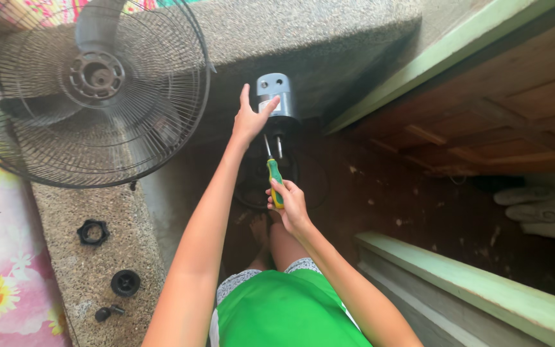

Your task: The person uses a screwdriver to remove and reinsert screws into the fan motor housing. They repeatedly loosen and tighten the screws on the motor casing while handling small black plastic parts on the countertop.

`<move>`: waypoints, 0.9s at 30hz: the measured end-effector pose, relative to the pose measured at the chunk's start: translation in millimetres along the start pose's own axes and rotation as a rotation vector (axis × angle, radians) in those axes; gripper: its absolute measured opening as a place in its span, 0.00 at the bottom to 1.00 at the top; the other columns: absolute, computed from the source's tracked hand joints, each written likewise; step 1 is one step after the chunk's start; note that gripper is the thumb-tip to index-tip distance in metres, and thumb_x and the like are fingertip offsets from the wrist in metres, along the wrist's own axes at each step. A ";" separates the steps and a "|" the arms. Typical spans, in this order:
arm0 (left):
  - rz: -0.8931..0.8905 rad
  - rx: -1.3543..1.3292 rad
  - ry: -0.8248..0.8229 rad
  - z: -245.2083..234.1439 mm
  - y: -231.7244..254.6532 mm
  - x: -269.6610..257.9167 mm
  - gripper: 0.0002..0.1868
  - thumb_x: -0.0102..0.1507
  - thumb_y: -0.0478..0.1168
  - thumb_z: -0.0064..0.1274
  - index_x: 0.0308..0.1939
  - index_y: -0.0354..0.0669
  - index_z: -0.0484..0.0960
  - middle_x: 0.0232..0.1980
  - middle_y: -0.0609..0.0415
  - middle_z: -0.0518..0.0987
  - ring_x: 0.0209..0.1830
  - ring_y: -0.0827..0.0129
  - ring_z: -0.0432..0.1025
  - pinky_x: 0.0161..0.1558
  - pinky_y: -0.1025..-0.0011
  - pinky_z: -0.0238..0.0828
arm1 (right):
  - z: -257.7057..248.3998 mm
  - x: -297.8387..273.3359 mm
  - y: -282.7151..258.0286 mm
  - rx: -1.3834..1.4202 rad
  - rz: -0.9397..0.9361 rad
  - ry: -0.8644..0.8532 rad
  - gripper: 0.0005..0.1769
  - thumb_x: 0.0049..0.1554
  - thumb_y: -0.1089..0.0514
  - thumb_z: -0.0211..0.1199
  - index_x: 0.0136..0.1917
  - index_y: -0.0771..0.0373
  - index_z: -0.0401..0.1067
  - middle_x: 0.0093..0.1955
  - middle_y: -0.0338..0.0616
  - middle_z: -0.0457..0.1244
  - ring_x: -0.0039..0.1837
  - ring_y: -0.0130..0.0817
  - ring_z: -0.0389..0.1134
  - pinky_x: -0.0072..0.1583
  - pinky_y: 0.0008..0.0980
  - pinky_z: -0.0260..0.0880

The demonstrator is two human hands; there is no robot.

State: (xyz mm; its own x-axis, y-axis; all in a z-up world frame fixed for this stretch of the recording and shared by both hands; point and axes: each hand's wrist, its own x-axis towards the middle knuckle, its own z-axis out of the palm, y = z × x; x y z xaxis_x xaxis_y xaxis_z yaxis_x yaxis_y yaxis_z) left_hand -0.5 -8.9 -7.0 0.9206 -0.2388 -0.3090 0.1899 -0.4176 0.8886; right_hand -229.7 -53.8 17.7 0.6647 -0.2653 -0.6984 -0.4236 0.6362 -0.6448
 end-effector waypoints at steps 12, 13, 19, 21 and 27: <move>-0.304 -0.018 -0.013 7.5 25.5 37.9 0.51 0.44 0.71 0.65 0.51 0.26 0.81 0.53 0.35 0.82 0.54 0.55 0.81 0.54 0.65 0.75 | -0.9 13.9 -43.0 0.059 -0.081 -0.053 0.14 0.61 0.52 0.64 0.47 0.67 0.70 0.37 0.45 0.65 0.35 0.26 0.64 0.37 0.28 0.67; -0.319 -0.041 -0.032 6.9 28.4 38.8 0.48 0.43 0.71 0.64 0.47 0.29 0.85 0.50 0.37 0.84 0.52 0.56 0.82 0.52 0.64 0.75 | 1.1 10.5 -50.1 0.025 -0.091 -0.046 0.15 0.61 0.51 0.63 0.47 0.67 0.70 0.37 0.45 0.65 0.34 0.25 0.64 0.36 0.28 0.67; -0.321 0.025 0.008 13.3 41.6 39.4 0.48 0.47 0.72 0.65 0.46 0.26 0.84 0.51 0.36 0.83 0.51 0.58 0.80 0.53 0.64 0.75 | 11.3 -39.9 -82.9 -0.851 -0.719 0.274 0.16 0.60 0.52 0.65 0.54 0.67 0.74 0.42 0.55 0.71 0.45 0.43 0.75 0.47 0.40 0.74; -0.341 -0.020 -0.027 15.2 43.6 40.5 0.46 0.46 0.71 0.64 0.46 0.29 0.86 0.52 0.38 0.83 0.51 0.59 0.80 0.52 0.62 0.75 | 13.8 -39.8 -96.8 -0.908 -0.888 0.364 0.16 0.60 0.55 0.65 0.56 0.67 0.72 0.47 0.57 0.69 0.48 0.53 0.73 0.49 0.45 0.72; -0.318 -0.011 -0.015 14.0 41.5 38.9 0.46 0.47 0.71 0.63 0.46 0.29 0.86 0.52 0.38 0.84 0.52 0.60 0.80 0.54 0.63 0.74 | 12.8 -25.9 -112.3 -1.049 -0.895 0.423 0.18 0.59 0.56 0.65 0.58 0.67 0.69 0.51 0.57 0.67 0.49 0.58 0.71 0.49 0.49 0.72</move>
State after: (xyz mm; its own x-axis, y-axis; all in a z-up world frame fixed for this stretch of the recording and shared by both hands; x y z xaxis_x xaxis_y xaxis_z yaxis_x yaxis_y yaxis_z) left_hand 38.3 -47.8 13.1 0.8095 -0.1110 -0.5765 0.4707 -0.4641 0.7504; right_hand -191.5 -109.1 112.1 0.7941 -0.5920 0.1374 -0.3421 -0.6223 -0.7041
